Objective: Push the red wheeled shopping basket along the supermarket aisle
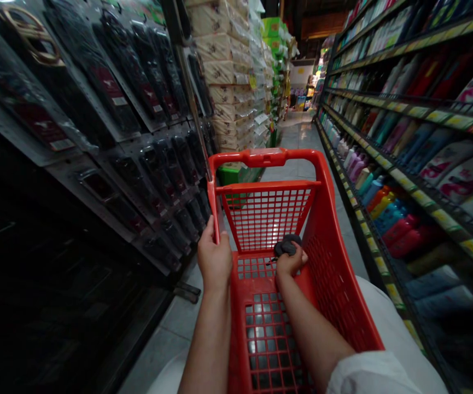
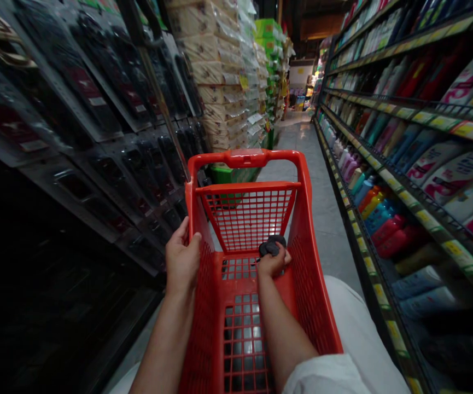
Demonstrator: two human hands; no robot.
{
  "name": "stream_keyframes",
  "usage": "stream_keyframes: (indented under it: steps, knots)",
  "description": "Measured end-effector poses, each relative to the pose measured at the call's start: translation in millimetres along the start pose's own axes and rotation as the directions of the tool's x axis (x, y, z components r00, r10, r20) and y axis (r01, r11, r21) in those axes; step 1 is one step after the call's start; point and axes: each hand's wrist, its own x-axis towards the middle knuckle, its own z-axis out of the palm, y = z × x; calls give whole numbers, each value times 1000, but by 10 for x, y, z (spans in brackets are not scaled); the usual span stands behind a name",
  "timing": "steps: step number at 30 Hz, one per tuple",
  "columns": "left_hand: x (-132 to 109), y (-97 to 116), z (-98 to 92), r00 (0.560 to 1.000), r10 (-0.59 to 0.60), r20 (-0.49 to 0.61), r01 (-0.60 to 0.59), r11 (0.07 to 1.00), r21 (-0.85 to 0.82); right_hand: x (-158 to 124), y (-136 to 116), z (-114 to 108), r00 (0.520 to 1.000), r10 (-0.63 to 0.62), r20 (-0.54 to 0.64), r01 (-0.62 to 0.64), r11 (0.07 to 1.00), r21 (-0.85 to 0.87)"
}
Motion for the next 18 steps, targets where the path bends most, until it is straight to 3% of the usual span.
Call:
stream_keyframes:
  steps: [5,8,11,12,13,16,17,18]
  knots:
    - [23,-53,-3,1000,19,-9,-19,1000,22,-350,-160,209,955,34,295,38,971,-236]
    - [39,-76,-8,999,32,-15,-31,999,34,-591,-291,258,896,-5,444,161,936,-314]
    - [50,-89,-17,999,46,-7,-45,998,39,-811,-422,242,802,-97,590,334,891,-308]
    - [52,-91,-21,999,50,-3,-50,998,41,-863,-461,229,745,-153,650,422,861,-282]
    - [53,-93,-25,999,54,-1,-54,998,44,-895,-498,214,653,-221,724,537,810,-238]
    - [54,-94,-38,998,55,-2,-55,997,50,-816,-563,153,244,-386,889,840,543,5]
    - [53,-92,-42,999,53,0,-53,997,48,-722,-562,118,133,-405,905,888,454,72]
    - [52,-88,-46,999,50,1,-50,998,44,-597,-545,73,63,-409,910,917,383,109]
